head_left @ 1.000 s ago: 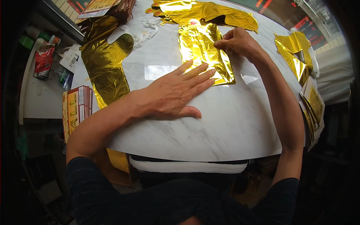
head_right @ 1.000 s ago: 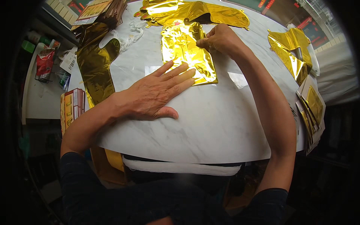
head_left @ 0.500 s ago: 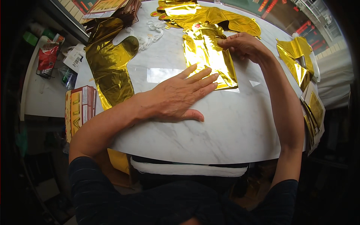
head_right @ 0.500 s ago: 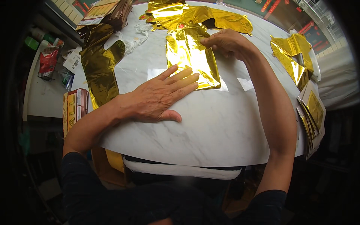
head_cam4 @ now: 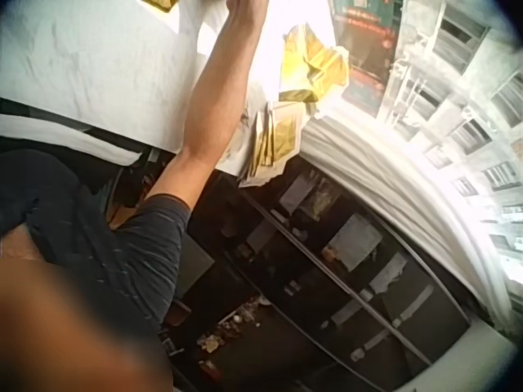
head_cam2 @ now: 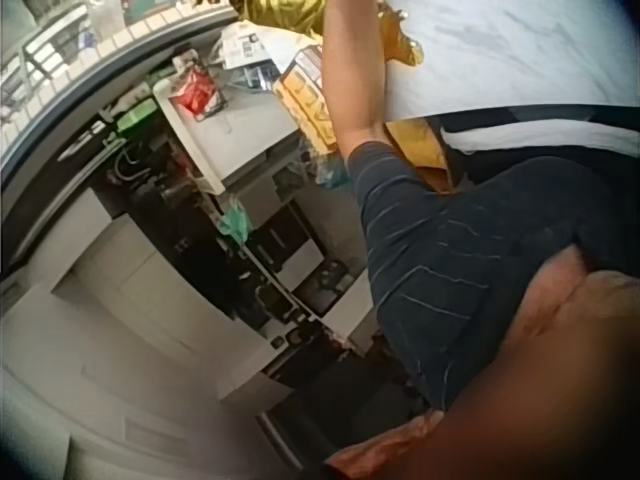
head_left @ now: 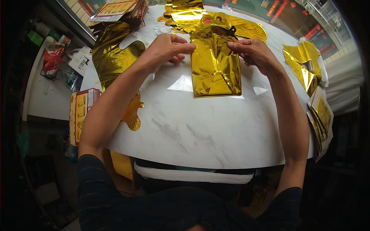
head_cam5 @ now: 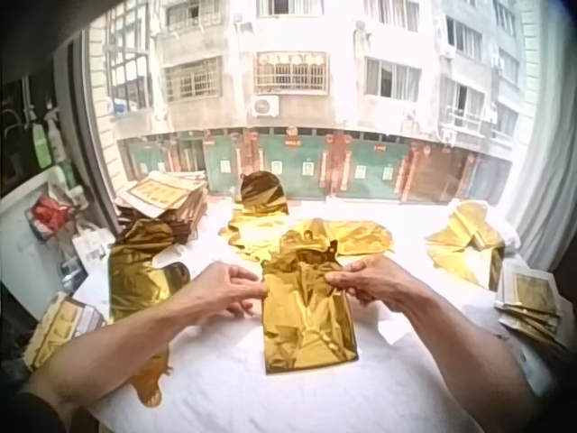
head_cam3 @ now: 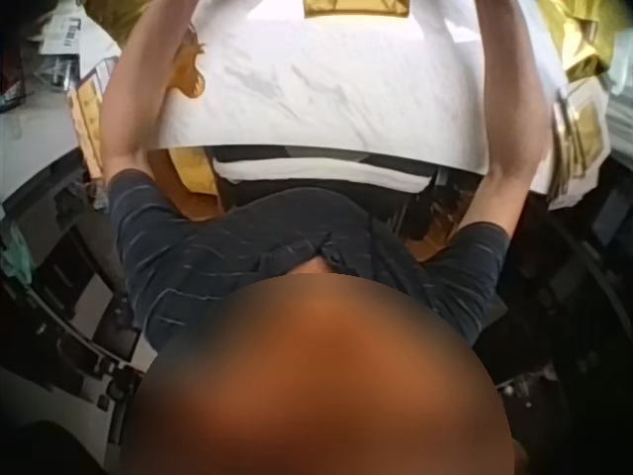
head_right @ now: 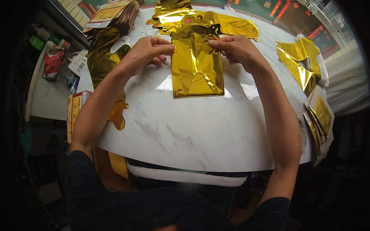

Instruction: Folding a gold foil balloon and placing it inside a plastic sleeve with a cardboard backing.

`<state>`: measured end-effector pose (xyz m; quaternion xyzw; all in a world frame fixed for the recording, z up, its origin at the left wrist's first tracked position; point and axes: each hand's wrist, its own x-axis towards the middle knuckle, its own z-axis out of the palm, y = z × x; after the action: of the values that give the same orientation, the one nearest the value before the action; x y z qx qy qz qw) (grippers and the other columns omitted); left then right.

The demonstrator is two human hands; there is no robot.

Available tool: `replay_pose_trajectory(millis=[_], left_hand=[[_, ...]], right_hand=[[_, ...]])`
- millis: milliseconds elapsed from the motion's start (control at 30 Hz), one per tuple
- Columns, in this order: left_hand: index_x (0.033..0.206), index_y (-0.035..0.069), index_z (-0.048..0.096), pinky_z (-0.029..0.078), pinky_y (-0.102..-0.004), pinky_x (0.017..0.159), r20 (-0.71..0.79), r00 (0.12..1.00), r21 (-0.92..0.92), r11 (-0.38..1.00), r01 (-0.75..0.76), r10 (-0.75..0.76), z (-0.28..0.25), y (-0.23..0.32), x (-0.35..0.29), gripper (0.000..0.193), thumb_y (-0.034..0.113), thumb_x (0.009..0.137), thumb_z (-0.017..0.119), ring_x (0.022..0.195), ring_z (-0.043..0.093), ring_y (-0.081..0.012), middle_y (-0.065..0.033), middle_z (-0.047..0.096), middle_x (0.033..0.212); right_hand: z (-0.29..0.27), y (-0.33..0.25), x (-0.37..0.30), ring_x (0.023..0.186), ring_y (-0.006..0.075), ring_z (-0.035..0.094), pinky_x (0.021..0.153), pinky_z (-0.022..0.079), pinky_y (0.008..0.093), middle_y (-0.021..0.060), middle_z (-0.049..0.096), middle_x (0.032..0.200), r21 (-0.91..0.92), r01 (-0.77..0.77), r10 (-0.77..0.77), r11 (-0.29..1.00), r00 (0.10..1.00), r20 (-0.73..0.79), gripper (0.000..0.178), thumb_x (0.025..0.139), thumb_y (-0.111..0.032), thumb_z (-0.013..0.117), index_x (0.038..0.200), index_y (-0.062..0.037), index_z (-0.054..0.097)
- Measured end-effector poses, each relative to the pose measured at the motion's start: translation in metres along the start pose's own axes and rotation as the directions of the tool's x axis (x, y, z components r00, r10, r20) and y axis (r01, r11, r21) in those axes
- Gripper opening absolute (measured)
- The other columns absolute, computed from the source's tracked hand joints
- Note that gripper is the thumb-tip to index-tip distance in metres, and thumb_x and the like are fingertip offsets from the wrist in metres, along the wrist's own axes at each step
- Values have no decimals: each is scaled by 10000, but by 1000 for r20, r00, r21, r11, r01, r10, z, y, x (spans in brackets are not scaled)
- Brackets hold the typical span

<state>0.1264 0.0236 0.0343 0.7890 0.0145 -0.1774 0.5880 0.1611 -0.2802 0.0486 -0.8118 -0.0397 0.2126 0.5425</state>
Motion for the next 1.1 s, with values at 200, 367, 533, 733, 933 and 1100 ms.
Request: replay_pose_trajectory(millis=[200, 367, 533, 733, 933, 1100], left_hand=[[939, 77, 758, 451, -255, 637, 29, 999, 97, 994, -46, 43, 7, 12, 2, 269, 332, 899, 835, 739, 609, -55, 13, 730, 884], [855, 99, 753, 440, -271, 634, 46, 992, 94, 989, -118, 114, 6, 26, -5, 260, 334, 868, 863, 754, 629, -68, 13, 722, 848], [879, 90, 781, 441, -270, 606, 85, 978, 184, 961, -205, 192, 1, 42, -21, 236, 312, 873, 860, 750, 625, -75, 3, 723, 838], [944, 54, 816, 512, -245, 665, -24, 853, 186, 841, -508, 521, -1, 63, -54, 171, 224, 937, 799, 811, 665, -67, -14, 769, 912], [972, 60, 774, 615, -336, 814, 127, 249, 554, 140, -821, 960, 19, 36, -134, 190, -52, 819, 761, 950, 754, -267, -87, 787, 991], [981, 94, 747, 601, -341, 708, 253, 311, 634, 86, -769, 916, 56, -39, -201, 234, 41, 754, 728, 929, 703, -253, -43, 709, 964]], right_hand=[[-3, -4, -12, 563, 55, 387, 561, 326, 251, -85, 471, 639, 17, 35, -35, 999, 999, 4, 369, 866, -463, 857, 813, -123, 723], [-10, -4, -17, 566, 23, 375, 539, 301, 215, -107, 503, 675, 38, 127, -128, 991, 992, 9, 364, 883, -469, 846, 792, -167, 665], [-14, -19, -35, 591, 31, 421, 550, 312, 226, -95, 479, 671, 94, 90, -98, 992, 991, 89, 367, 866, -444, 865, 810, -143, 664], [-6, -37, -61, 655, 54, 589, 586, 488, 221, -26, 668, 765, 125, 446, -442, 886, 895, -59, 168, 954, -228, 786, 960, -64, 749], [35, -8, -149, 923, 207, 756, 763, 614, 286, 101, 776, 1021, -398, 814, -893, 423, 449, -31, 309, 777, 143, 712, 1010, -50, 775], [85, 52, -217, 771, 218, 737, 645, 598, 310, 59, 764, 992, -592, 762, -909, 262, 401, 115, 207, 757, -51, 832, 949, -86, 763]])
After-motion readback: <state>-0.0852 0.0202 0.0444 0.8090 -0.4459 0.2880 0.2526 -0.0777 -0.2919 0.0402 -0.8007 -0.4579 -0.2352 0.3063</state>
